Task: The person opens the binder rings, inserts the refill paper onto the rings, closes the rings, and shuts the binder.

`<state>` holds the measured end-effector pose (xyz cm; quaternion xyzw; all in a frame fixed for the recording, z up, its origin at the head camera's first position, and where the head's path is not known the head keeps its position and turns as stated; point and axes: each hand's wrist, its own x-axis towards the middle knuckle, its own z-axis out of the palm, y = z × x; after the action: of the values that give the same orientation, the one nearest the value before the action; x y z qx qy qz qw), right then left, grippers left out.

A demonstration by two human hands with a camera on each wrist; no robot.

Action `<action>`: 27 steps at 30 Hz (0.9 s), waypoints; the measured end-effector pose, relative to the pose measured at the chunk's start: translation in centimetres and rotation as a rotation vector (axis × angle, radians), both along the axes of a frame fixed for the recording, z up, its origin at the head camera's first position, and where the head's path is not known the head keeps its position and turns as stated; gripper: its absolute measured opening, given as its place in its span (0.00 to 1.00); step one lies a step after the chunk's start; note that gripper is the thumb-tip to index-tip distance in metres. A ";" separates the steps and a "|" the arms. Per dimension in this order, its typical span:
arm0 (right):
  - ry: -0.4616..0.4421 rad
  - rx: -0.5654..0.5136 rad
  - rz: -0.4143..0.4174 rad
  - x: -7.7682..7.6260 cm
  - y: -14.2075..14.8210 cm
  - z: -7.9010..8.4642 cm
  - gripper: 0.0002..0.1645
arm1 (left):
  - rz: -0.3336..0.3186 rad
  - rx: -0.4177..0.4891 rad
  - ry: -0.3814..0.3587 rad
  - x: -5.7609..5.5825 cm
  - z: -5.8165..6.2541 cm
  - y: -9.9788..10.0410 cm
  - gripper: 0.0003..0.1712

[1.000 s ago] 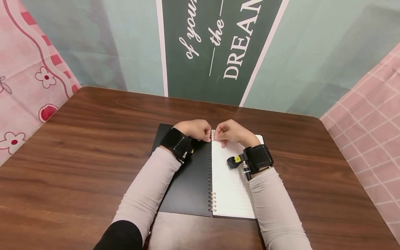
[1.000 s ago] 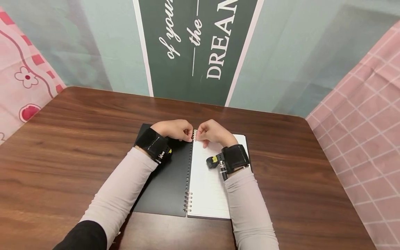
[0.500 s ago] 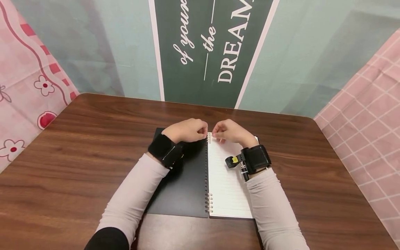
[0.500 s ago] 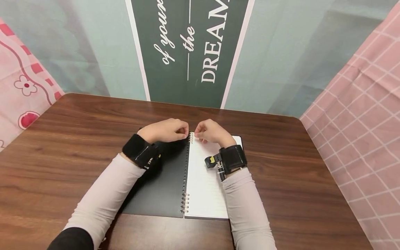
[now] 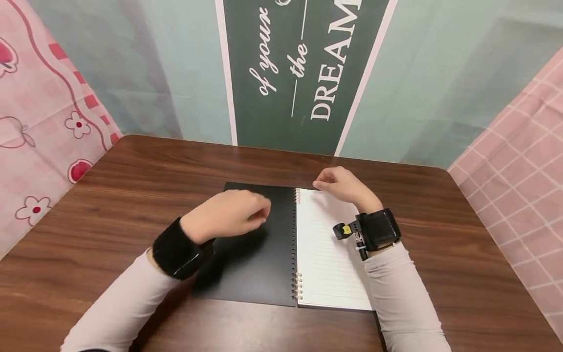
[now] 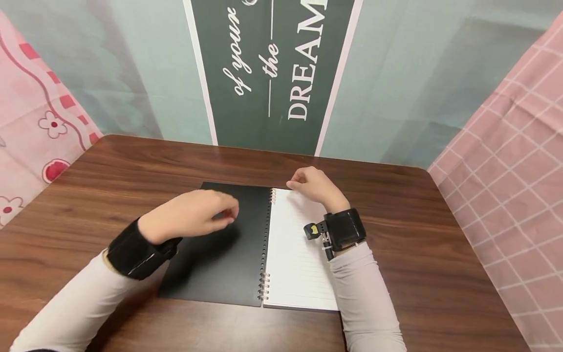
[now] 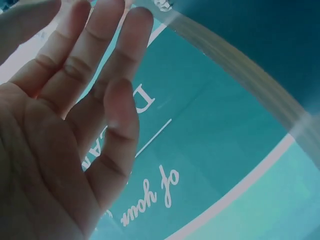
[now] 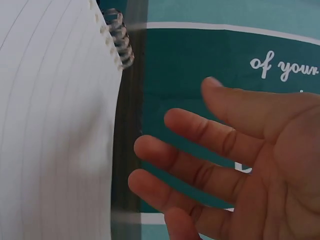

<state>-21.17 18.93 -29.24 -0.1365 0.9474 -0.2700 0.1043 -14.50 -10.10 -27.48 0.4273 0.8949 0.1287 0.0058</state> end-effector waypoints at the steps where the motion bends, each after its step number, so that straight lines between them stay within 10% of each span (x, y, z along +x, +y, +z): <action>1: 0.003 0.009 -0.009 0.2 0.2 0.1 0.15 | 0.001 -0.003 0.011 0.6 -0.2 -0.4 0.08; 15: 0.000 0.034 -0.029 2.9 5.0 0.5 0.19 | 0.029 -0.108 0.139 6.3 -0.7 -5.3 0.08; 27: -0.012 0.049 0.005 4.5 7.2 0.8 0.26 | 0.060 -0.181 0.117 9.2 -1.3 -7.3 0.34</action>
<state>-16.71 26.17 -28.41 -0.1348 0.9527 -0.2473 0.1139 -5.26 -17.44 -28.76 0.4049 0.9140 0.0224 -0.0119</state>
